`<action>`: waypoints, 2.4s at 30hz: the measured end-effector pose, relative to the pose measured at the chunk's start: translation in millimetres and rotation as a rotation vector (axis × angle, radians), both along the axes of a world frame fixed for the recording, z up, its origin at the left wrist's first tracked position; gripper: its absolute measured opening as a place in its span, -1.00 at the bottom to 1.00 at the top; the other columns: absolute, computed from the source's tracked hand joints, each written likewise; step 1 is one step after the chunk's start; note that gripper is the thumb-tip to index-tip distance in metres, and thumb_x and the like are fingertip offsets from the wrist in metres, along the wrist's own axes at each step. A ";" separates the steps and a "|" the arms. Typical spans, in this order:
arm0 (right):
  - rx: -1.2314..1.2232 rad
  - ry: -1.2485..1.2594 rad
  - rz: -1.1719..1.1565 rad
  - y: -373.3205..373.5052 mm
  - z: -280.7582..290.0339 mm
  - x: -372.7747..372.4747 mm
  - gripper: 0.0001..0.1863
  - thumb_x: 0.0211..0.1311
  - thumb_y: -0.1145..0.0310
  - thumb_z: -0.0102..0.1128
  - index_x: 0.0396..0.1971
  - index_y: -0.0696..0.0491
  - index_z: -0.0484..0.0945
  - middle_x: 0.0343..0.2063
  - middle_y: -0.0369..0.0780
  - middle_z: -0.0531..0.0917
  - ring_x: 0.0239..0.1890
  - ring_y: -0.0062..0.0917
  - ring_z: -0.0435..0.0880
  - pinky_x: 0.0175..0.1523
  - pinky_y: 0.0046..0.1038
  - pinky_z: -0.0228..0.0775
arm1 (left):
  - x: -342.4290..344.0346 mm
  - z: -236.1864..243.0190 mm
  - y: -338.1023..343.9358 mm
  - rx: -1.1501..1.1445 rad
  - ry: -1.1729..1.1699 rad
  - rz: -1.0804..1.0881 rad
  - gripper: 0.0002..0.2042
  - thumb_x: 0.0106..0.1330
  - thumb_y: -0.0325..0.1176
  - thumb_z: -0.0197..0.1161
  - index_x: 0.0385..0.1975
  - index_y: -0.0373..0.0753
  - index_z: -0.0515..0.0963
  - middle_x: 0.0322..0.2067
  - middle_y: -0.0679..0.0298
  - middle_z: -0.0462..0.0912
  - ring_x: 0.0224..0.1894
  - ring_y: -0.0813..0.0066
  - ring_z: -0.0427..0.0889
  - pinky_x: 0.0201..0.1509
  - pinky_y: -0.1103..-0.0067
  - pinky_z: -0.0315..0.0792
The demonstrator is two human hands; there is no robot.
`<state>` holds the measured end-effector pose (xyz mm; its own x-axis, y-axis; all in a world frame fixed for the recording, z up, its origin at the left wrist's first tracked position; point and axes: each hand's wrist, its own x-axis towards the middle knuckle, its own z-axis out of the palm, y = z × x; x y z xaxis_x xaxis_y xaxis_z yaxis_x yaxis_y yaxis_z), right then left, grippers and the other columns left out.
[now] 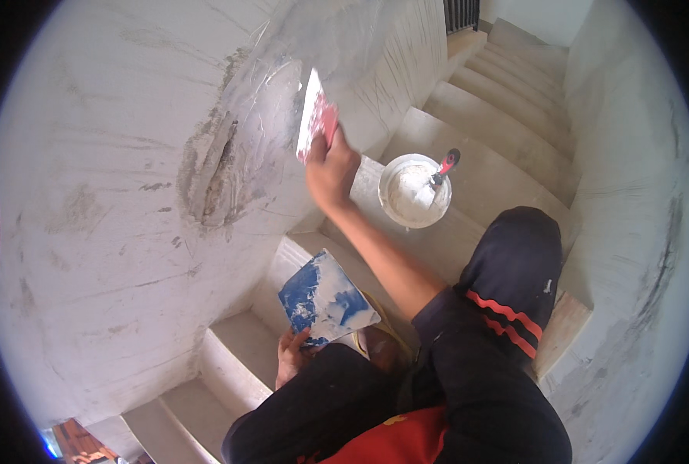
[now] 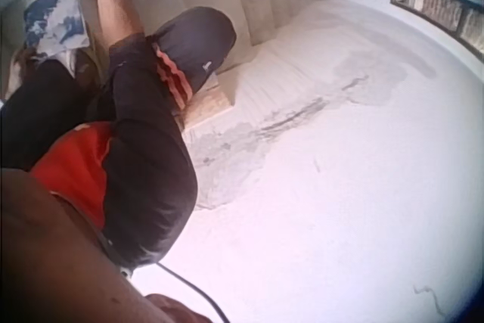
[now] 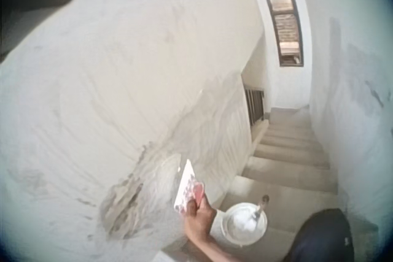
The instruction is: The person is sitting on a staircase and applying white plaster to the wall using a trowel and a hawk. They repeatedly scoop plaster from a bucket, transfer it to the hawk, and smooth it onto the wall surface.
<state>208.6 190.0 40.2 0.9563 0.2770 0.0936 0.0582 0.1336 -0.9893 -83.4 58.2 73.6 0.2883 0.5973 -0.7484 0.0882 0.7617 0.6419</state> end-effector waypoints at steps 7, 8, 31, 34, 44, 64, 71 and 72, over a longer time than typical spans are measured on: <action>0.051 0.077 0.081 32.8 3.6 47.6 -0.73 0.13 0.48 0.10 -0.14 0.18 0.51 -0.45 -0.07 0.62 -0.40 -0.29 0.59 -0.29 -0.35 0.38 | -6.4 -0.3 -2.0 0.005 0.021 0.032 -0.69 0.29 -0.51 0.00 0.03 -0.41 0.30 -0.11 0.09 0.55 -0.14 0.32 0.61 -0.14 0.48 0.59; 0.013 0.024 0.096 34.7 3.3 48.7 -0.78 0.14 0.47 0.11 -0.20 0.19 0.53 -0.50 -0.12 0.61 -0.46 -0.42 0.53 -0.32 -0.40 0.35 | -4.9 -0.3 -1.8 0.002 0.012 0.032 -0.69 0.29 -0.51 0.00 0.03 -0.41 0.30 -0.11 0.09 0.55 -0.14 0.33 0.61 -0.14 0.48 0.59; -0.072 -0.066 0.009 25.5 52.4 63.5 -0.81 0.19 0.45 0.05 -0.26 0.21 0.55 -0.54 -0.06 0.61 -0.48 -0.37 0.58 -0.31 -0.39 0.37 | 4.7 11.2 2.6 -0.012 0.032 -0.002 -0.68 0.28 -0.50 0.02 0.01 -0.45 0.30 -0.13 0.04 0.56 -0.18 0.26 0.63 -0.09 0.44 0.57; -0.300 -0.165 0.073 48.6 72.2 64.7 -0.70 0.15 0.44 0.04 -0.11 0.18 0.51 -0.54 0.00 0.62 -0.43 -0.19 0.64 -0.23 -0.26 0.42 | -10.4 -4.0 3.5 0.005 0.076 -0.032 -0.67 0.28 -0.48 0.02 0.02 -0.44 0.29 -0.13 0.05 0.56 -0.19 0.27 0.63 -0.10 0.45 0.57; 0.006 -0.357 0.251 6.2 54.4 -10.9 -0.65 0.13 0.49 0.08 -0.04 0.23 0.47 -0.69 -0.10 0.59 -0.64 -0.43 0.60 -0.49 -0.43 0.41 | -4.0 -0.3 3.3 -0.037 0.063 -0.014 -0.69 0.28 -0.49 0.02 0.01 -0.41 0.32 -0.15 0.10 0.57 -0.20 0.33 0.64 -0.17 0.51 0.59; -0.044 -0.210 0.213 24.6 33.8 116.1 -0.79 0.15 0.38 0.19 -0.30 0.21 0.57 -0.50 -0.24 0.64 -0.44 -0.65 0.53 -0.27 -0.55 0.36 | -14.9 -13.1 -4.3 -0.053 -0.117 0.079 -0.68 0.28 -0.50 0.05 0.03 -0.37 0.32 -0.13 0.16 0.56 -0.18 0.38 0.62 -0.20 0.55 0.59; 0.091 -0.320 0.313 10.4 38.2 49.4 -0.75 0.13 0.38 0.17 -0.21 0.17 0.57 -0.58 -0.18 0.61 -0.57 -0.60 0.48 -0.40 -0.54 0.36 | -5.3 -1.5 -3.0 -0.038 -0.070 0.064 -0.69 0.28 -0.49 0.06 0.01 -0.39 0.33 -0.13 0.14 0.57 -0.18 0.37 0.63 -0.15 0.54 0.59; 0.082 -0.378 0.318 9.5 36.5 41.1 -0.73 0.14 0.37 0.14 -0.17 0.15 0.57 -0.61 -0.14 0.59 -0.62 -0.48 0.52 -0.44 -0.50 0.37 | -8.8 -6.4 -2.6 -0.027 -0.079 0.041 -0.69 0.28 -0.49 0.06 0.01 -0.39 0.33 -0.13 0.14 0.57 -0.18 0.37 0.63 -0.15 0.54 0.59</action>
